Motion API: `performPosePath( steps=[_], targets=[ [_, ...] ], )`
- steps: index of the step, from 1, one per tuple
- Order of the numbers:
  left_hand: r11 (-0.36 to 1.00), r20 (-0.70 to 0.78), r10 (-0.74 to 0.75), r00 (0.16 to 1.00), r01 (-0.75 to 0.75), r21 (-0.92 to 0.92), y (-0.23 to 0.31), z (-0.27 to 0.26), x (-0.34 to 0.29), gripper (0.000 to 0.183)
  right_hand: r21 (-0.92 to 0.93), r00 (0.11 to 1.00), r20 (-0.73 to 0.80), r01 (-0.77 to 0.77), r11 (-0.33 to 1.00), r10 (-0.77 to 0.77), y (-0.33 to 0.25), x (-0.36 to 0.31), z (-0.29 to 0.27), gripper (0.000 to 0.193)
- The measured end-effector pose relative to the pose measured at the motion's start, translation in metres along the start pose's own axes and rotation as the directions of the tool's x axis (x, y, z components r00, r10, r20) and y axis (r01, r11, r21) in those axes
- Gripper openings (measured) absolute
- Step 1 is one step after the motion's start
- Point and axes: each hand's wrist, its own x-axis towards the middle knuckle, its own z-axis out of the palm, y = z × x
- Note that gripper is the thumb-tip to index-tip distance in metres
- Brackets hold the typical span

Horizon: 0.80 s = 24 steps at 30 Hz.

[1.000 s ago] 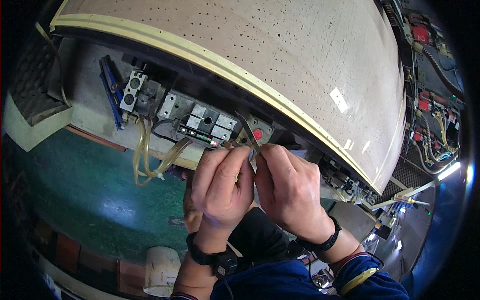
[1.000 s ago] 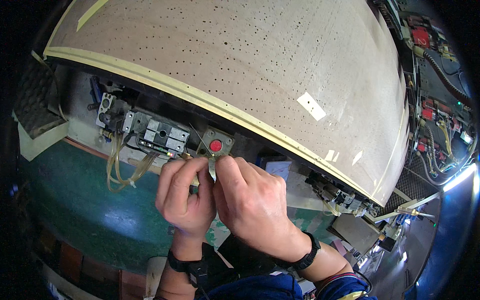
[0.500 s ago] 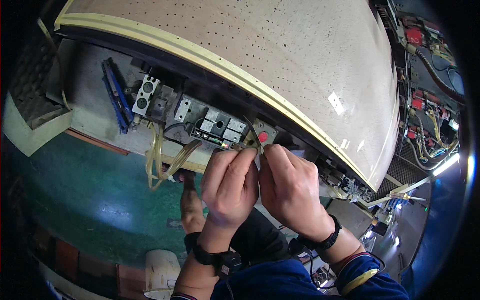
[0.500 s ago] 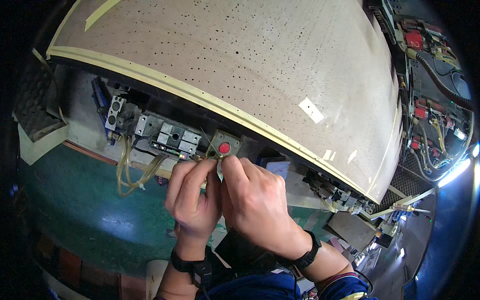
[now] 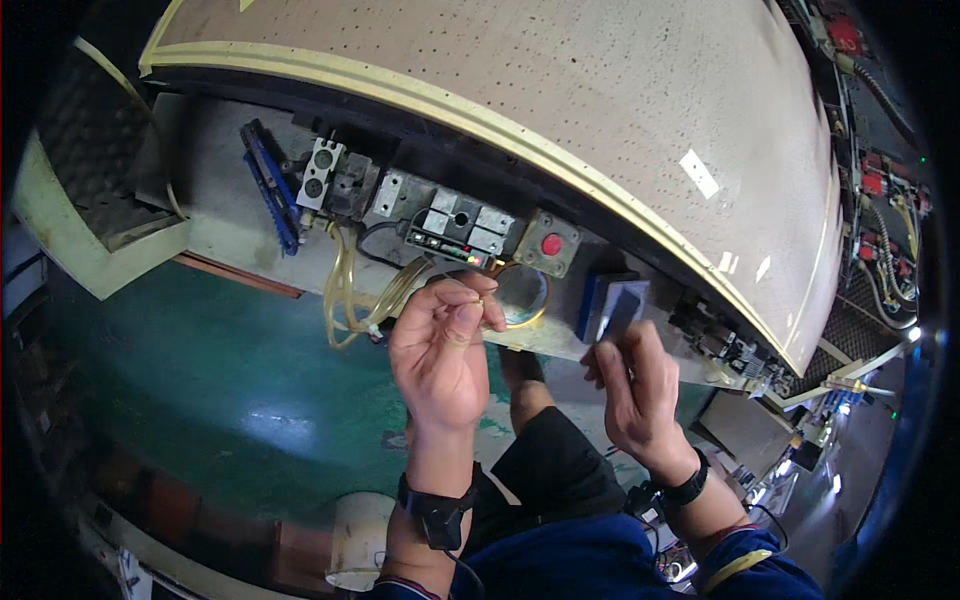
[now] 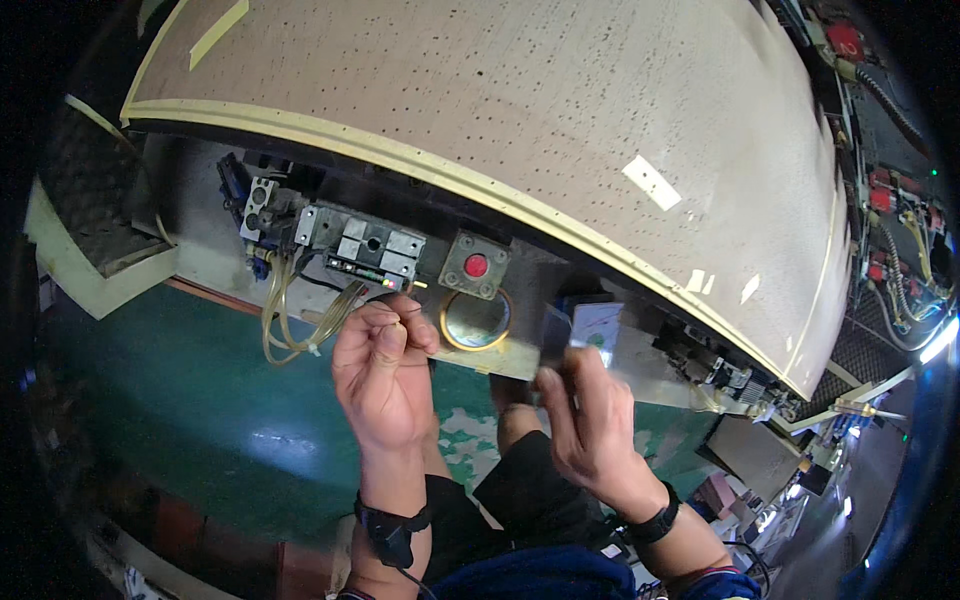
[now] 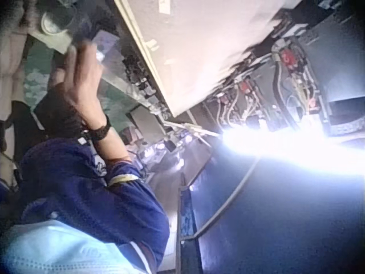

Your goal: Applying tape and connecting wires to an electromechanical assembly module.

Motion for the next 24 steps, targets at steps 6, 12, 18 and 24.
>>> performPosePath(
  steps=[6,12,18,24],
  targets=[
    [0.987,0.081,-0.015,0.997,0.027,-0.158,-0.005,-0.019,0.005,0.015,0.14,0.938,0.141,-0.335,0.932,0.316,0.063,-0.048,0.03,0.013],
    [0.993,0.1,-0.063,0.993,0.072,-0.089,0.0,-0.018,0.006,0.011,0.231,0.894,0.12,-0.448,0.864,0.431,0.082,-0.033,0.05,0.013],
    [0.99,0.141,-0.07,0.988,0.086,-0.109,-0.002,-0.024,0.007,0.012,0.033,0.955,-0.078,-0.285,0.958,0.287,0.066,-0.032,0.053,0.027],
    [0.993,0.068,-0.104,0.992,0.107,-0.041,-0.003,-0.02,0.005,0.018,-0.025,0.99,-0.144,-0.003,1.0,-0.001,0.018,-0.011,0.014,0.012]
  ],
)
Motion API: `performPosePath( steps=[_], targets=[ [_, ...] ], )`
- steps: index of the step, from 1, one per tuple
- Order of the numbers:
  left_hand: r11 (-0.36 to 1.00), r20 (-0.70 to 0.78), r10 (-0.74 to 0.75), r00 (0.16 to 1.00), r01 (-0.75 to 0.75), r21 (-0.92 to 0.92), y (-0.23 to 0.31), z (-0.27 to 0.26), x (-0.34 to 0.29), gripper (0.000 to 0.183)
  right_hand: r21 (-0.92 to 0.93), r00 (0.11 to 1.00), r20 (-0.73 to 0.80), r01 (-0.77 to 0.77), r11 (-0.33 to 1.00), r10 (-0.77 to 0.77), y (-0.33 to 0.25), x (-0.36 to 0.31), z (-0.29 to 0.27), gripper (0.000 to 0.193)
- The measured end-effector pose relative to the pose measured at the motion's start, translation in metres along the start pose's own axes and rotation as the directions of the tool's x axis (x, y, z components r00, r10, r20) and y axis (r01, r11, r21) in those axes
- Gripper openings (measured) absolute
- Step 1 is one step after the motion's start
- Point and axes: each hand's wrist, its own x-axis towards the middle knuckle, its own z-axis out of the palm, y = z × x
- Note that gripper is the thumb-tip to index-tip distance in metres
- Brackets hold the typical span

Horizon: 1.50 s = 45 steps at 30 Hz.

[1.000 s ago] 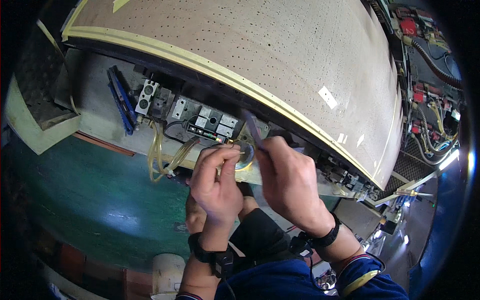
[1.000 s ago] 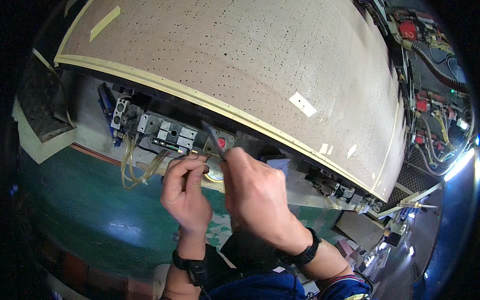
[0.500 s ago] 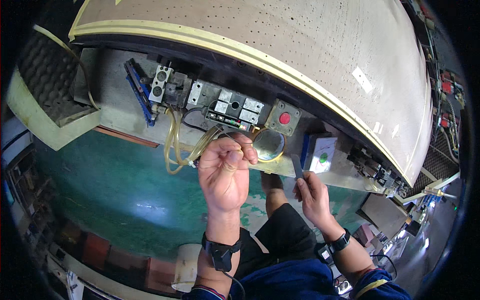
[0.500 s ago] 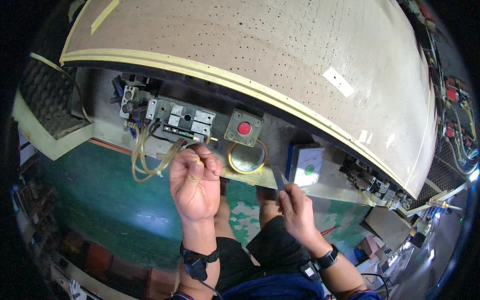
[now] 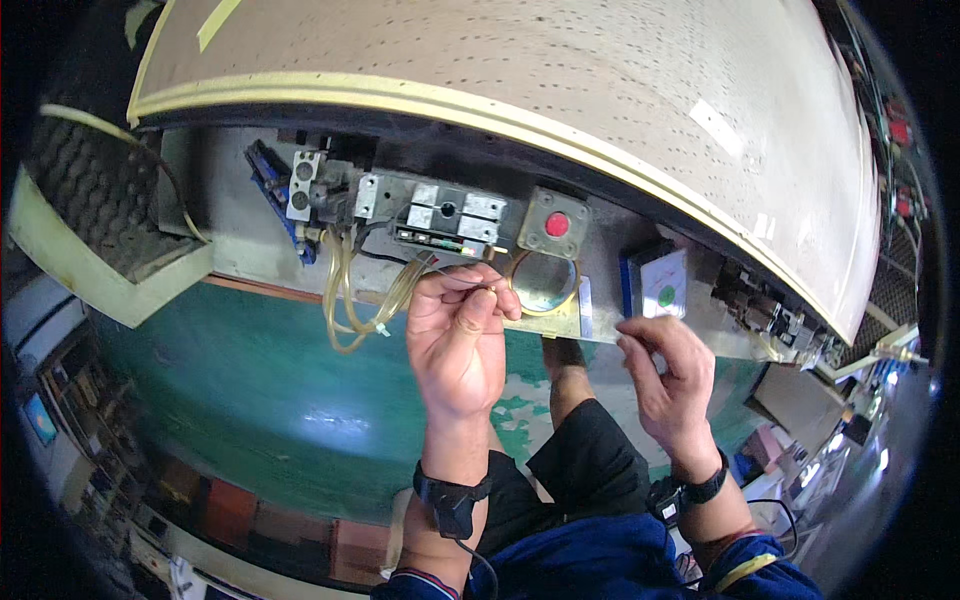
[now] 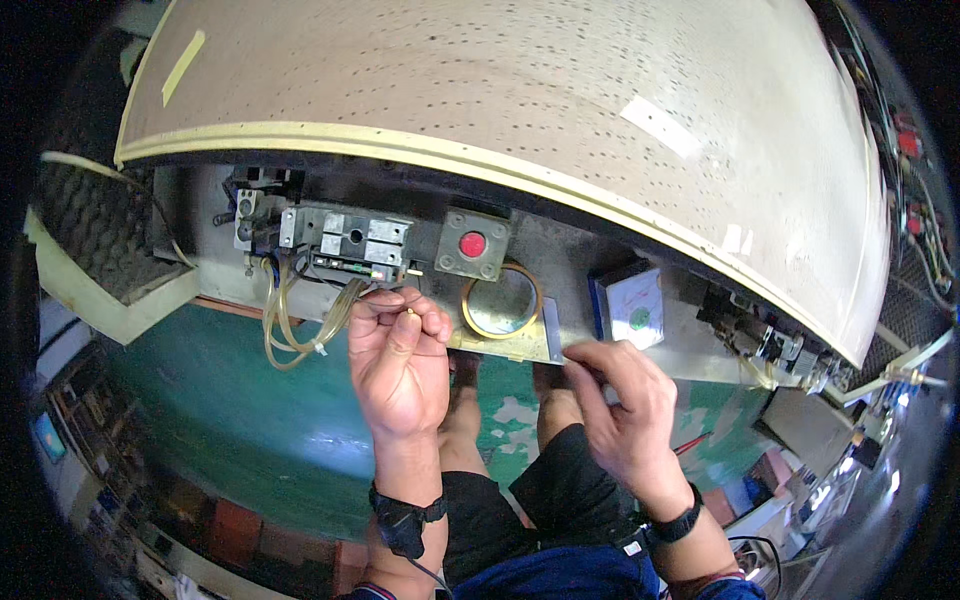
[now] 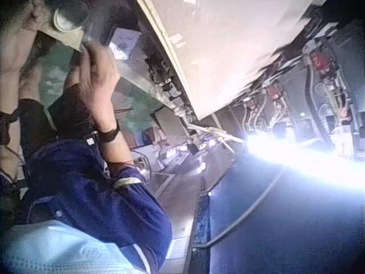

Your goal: Applying tape and connecting wires to an electromechanical assembly module.

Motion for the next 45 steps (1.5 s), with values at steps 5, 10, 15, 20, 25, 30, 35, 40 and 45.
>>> performPosePath(
  steps=[5,10,15,20,25,30,35,40,45],
  targets=[
    [0.989,-0.004,-0.052,0.999,0.052,0.139,0.008,0.003,0.003,0.025,0.332,0.982,-0.152,0.159,0.93,-0.114,-0.041,0.044,0.055,0.021],
    [0.962,-0.009,-0.046,0.999,0.047,0.27,0.015,-0.007,0.0,0.027,0.528,0.978,-0.207,0.137,0.838,-0.029,-0.039,0.048,0.088,0.023],
    [0.949,0.041,-0.032,0.999,0.018,0.316,0.015,-0.006,0.003,0.026,0.532,0.967,-0.249,0.178,0.828,-0.048,-0.03,0.052,0.1,0.021],
    [0.925,0.115,-0.031,0.993,-0.015,0.379,0.023,-0.009,0.007,0.028,0.514,0.956,-0.293,0.15,0.845,0.009,-0.041,0.052,0.106,0.015],
    [0.457,0.412,0.096,0.906,-0.408,0.79,0.054,-0.014,-0.012,0.034,0.432,0.834,-0.551,0.321,0.843,-0.035,-0.044,0.051,0.129,0.016],
    [0.078,0.719,-0.122,0.684,-0.715,0.694,0.143,-0.064,-0.001,0.026,0.346,0.779,-0.624,0.353,0.87,-0.068,-0.045,0.055,0.143,0.022],
    [-0.442,0.754,0.047,0.655,-0.664,0.604,0.166,-0.138,0.079,0.012,0.164,0.632,-0.738,0.507,0.846,-0.236,-0.032,0.061,0.151,0.033],
    [-0.466,0.784,0.16,0.599,-0.655,0.595,0.17,-0.197,0.155,0.022,-0.058,0.435,-0.815,0.595,0.802,-0.382,-0.015,0.072,0.167,0.033],
    [0.034,0.63,0.353,0.692,-0.682,0.73,0.157,-0.173,0.144,0.019,-0.261,0.253,-0.843,0.578,0.773,-0.474,-0.002,0.089,0.173,0.027]
  ],
)
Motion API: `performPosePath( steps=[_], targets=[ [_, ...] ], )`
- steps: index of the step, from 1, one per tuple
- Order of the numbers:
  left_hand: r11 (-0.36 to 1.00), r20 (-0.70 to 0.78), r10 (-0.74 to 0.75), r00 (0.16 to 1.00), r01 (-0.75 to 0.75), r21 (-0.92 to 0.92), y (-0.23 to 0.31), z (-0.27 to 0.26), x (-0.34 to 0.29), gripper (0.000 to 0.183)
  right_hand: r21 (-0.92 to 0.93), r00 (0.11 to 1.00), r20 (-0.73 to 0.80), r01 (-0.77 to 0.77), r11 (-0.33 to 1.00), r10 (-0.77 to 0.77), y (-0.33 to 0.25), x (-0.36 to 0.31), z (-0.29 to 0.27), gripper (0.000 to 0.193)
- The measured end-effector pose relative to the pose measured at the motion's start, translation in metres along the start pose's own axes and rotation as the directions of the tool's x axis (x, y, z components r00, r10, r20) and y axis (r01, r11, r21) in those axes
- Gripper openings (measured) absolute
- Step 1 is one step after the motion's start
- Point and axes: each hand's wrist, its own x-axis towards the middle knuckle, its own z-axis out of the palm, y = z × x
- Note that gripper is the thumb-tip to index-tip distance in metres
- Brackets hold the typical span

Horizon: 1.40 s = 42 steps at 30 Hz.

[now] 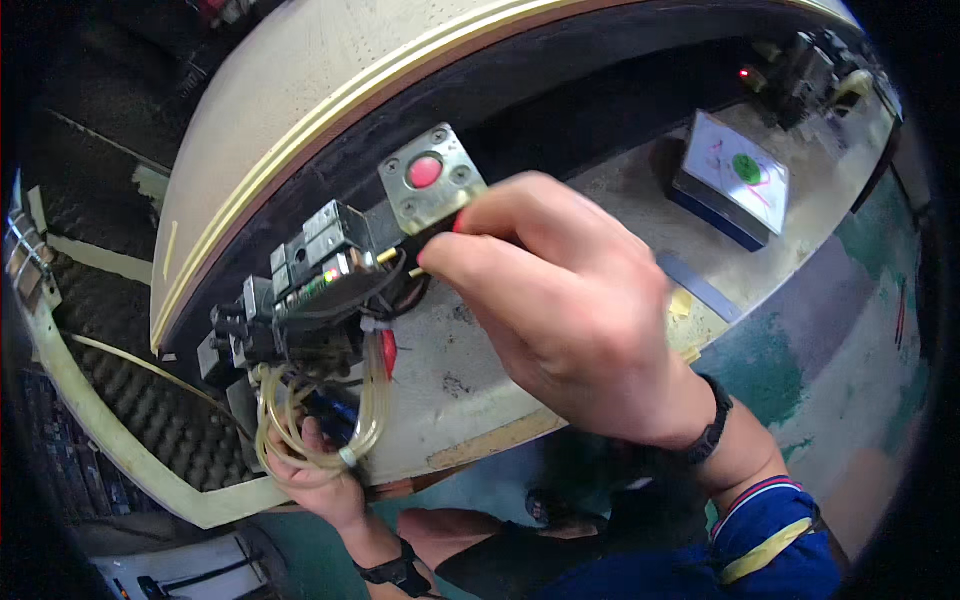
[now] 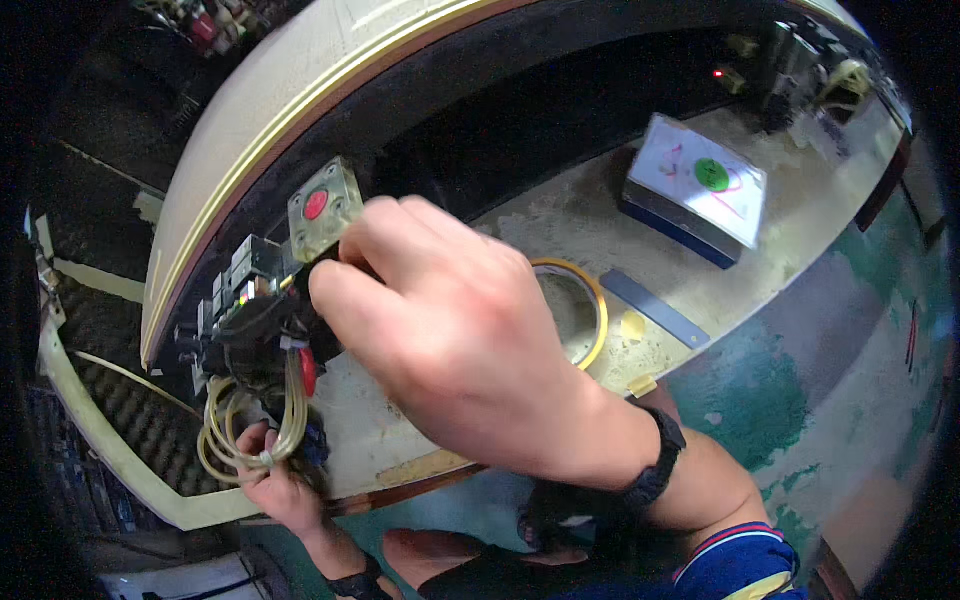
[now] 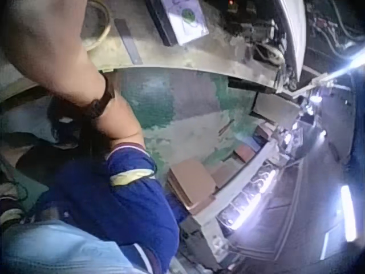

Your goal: Applying tape and connecting wires to an electromechanical assembly module.

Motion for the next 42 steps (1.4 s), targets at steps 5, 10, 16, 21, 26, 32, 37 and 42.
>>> performPosePath(
  steps=[5,10,16,21,26,32,37,42],
  targets=[
    [0.984,0.119,0.044,0.992,-0.023,-0.176,0.007,0.0,0.003,0.014,-0.121,0.98,-0.074,0.174,0.977,-0.184,0.004,0.014,0.005,0.022],
    [0.986,0.071,0.119,0.99,-0.109,-0.128,0.012,0.01,0.001,0.006,-0.097,0.972,-0.064,0.217,0.971,-0.224,0.011,0.026,0.0,0.021],
    [0.979,0.014,0.127,0.992,-0.123,-0.162,0.001,0.008,-0.001,0.008,-0.073,0.965,0.011,0.261,0.963,-0.261,0.012,0.029,-0.005,0.016],
    [0.987,0.056,0.116,0.992,-0.109,-0.117,-0.002,0.001,-0.002,0.008,-0.097,0.964,0.025,0.266,0.959,-0.265,0.01,0.029,-0.005,0.019],
    [0.988,-0.008,0.11,0.994,-0.111,-0.107,0.003,0.008,-0.006,0.012,-0.076,0.966,0.033,0.256,0.964,-0.255,0.01,0.029,-0.006,0.022],
    [0.987,0.001,0.096,0.995,-0.095,-0.129,0.008,0.009,-0.007,0.014,-0.079,0.971,0.02,0.239,0.968,-0.239,0.012,0.029,-0.004,0.02],
    [0.988,-0.025,0.137,0.99,-0.139,-0.072,0.002,0.01,-0.006,0.012,-0.083,0.974,0.013,0.228,0.97,-0.228,0.01,0.028,-0.003,0.016],
    [0.982,0.044,0.139,0.989,-0.133,-0.134,-0.005,0.001,-0.006,0.018,-0.065,0.973,0.003,0.231,0.971,-0.231,0.012,0.027,-0.002,0.019]
  ],
)
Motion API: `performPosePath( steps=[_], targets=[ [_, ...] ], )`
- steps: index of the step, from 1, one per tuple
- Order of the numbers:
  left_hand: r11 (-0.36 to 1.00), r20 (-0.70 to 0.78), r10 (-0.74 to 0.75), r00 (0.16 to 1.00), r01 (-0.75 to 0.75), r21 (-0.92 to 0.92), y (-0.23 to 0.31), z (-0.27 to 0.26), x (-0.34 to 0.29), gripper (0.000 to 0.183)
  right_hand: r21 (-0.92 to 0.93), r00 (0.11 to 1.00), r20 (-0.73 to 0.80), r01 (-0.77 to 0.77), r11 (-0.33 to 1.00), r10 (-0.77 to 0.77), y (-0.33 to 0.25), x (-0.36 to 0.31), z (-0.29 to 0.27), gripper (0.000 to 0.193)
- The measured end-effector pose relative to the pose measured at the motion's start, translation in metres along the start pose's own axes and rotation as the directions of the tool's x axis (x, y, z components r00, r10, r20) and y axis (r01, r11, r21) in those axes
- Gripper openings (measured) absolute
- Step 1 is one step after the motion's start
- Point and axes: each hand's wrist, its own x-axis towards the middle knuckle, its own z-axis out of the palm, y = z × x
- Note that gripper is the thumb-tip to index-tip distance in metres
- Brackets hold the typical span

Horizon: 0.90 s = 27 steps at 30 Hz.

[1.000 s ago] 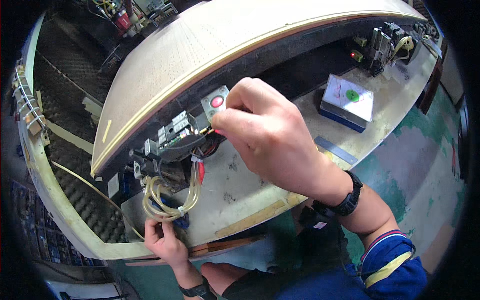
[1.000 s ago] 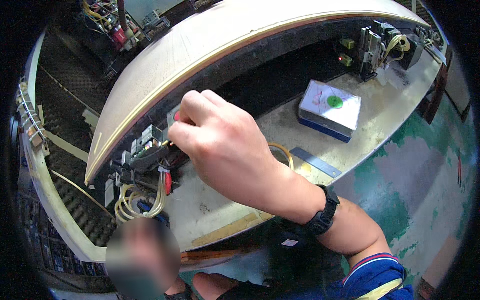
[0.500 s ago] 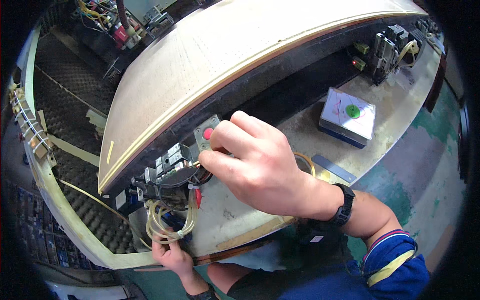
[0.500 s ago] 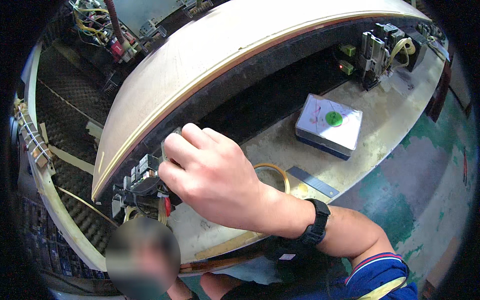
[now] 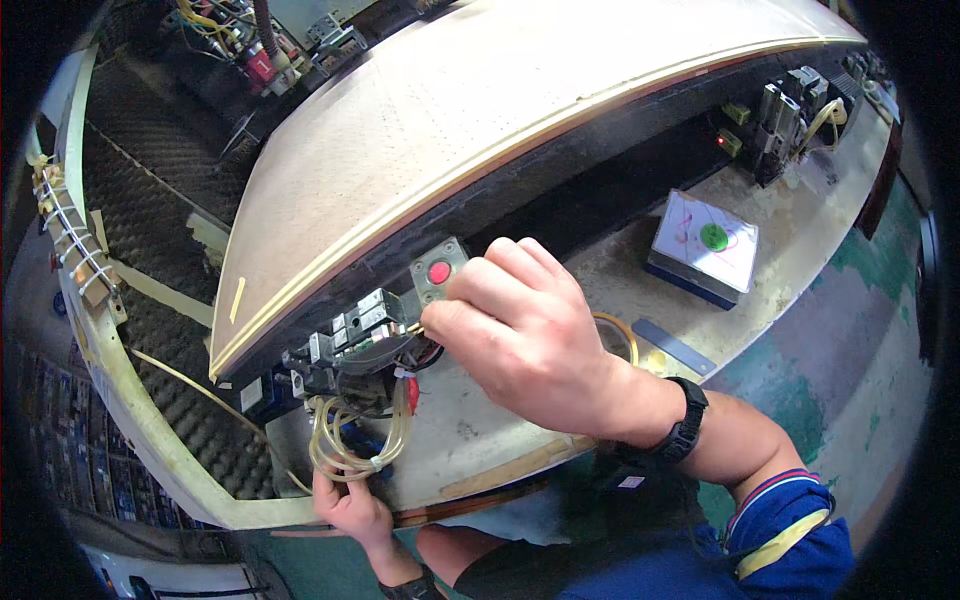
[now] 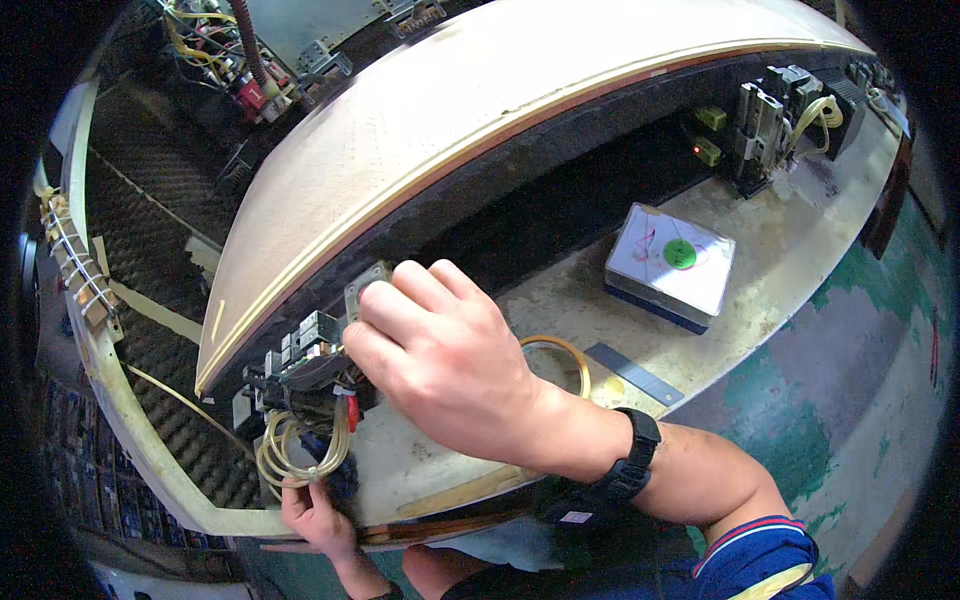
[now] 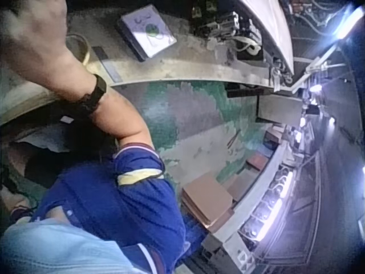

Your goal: Applying tape and connecting wires to an electromechanical assembly module.

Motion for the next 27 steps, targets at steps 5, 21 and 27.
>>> performPosePath(
  steps=[5,21,27],
  targets=[
    [1.0,-0.021,0.013,1.0,-0.013,0.027,0.001,0.004,0.001,0.007,0.013,1.0,-0.022,0.02,1.0,-0.02,0.002,-0.001,0.0,0.022],
    [0.999,-0.039,0.036,0.999,-0.036,0.003,-0.003,0.001,0.001,0.003,-0.035,0.999,-0.023,-0.032,0.999,0.031,-0.002,0.003,0.001,0.022],
    [0.999,-0.049,0.043,0.998,-0.042,0.009,0.001,0.004,0.0,0.003,-0.018,0.999,-0.013,-0.046,0.999,0.045,-0.004,0.005,0.001,0.021]
  ],
)
